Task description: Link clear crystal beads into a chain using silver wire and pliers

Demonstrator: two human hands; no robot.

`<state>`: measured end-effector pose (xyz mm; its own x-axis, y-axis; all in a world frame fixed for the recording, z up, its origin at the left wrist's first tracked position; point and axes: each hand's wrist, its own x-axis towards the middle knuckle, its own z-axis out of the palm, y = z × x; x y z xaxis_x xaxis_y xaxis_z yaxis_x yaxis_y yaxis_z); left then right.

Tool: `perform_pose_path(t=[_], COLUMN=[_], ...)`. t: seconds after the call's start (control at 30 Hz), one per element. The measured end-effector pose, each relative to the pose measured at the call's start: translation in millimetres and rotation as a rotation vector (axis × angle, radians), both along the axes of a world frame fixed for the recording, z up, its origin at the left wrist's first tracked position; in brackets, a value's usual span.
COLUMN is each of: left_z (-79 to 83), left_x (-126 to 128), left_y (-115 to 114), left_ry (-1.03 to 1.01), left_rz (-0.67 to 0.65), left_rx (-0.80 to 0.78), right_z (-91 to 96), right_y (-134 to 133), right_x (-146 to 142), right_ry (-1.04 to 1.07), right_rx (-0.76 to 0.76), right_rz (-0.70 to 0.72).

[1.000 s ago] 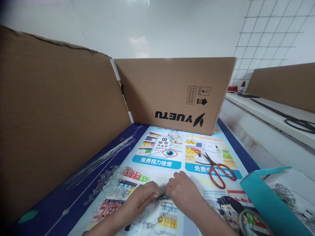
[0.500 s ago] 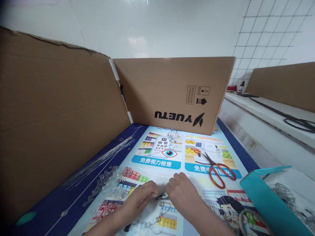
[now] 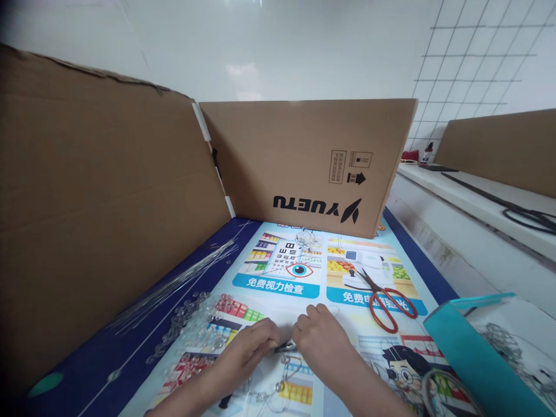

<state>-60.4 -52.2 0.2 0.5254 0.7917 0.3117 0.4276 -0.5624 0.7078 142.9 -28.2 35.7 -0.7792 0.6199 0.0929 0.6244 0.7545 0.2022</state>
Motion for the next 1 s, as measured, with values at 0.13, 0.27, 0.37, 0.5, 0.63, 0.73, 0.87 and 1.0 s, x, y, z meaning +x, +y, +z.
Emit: perform_pose_path(t=[0.13, 0.27, 0.37, 0.5, 0.63, 0.73, 0.87, 1.0], left_z=[1.2, 3.0, 2.1, -0.4, -0.6, 1.4, 5.8, 11.7], left_x=[1, 3, 4, 5, 6, 7, 8, 9], left_y=[-2, -4, -5, -5, -5, -6, -9, -14], left_ry=[0.048, 0.122, 0.168, 0.200, 0.198, 0.195, 0.213, 0.239], left_rz=[0.035, 0.114, 0.158, 0.201, 0.218, 0.217, 0.187, 0.135], left_rx=[-0.012, -0.025, -0.026, -0.025, -0.020, -0.010, -0.010, 0.003], right_z=[0.7, -0.3, 3.9, 18.5, 21.6, 3.4, -30.1, -44.1], right_y=[-1, 3, 6, -4, -39, -66, -82, -86], right_x=[0, 8, 16, 21, 13, 3, -8, -10], right_ry=[0.001, 0.010, 0.011, 0.057, 0.149, 0.164, 0.179, 0.200], right_rx=[-0.009, -0.010, -0.043, -0.150, -0.262, -0.216, 0.002, 0.073], right_rz=[-0.011, -0.060, -0.169, -0.276, -0.178, -0.010, 0.034, 0.007])
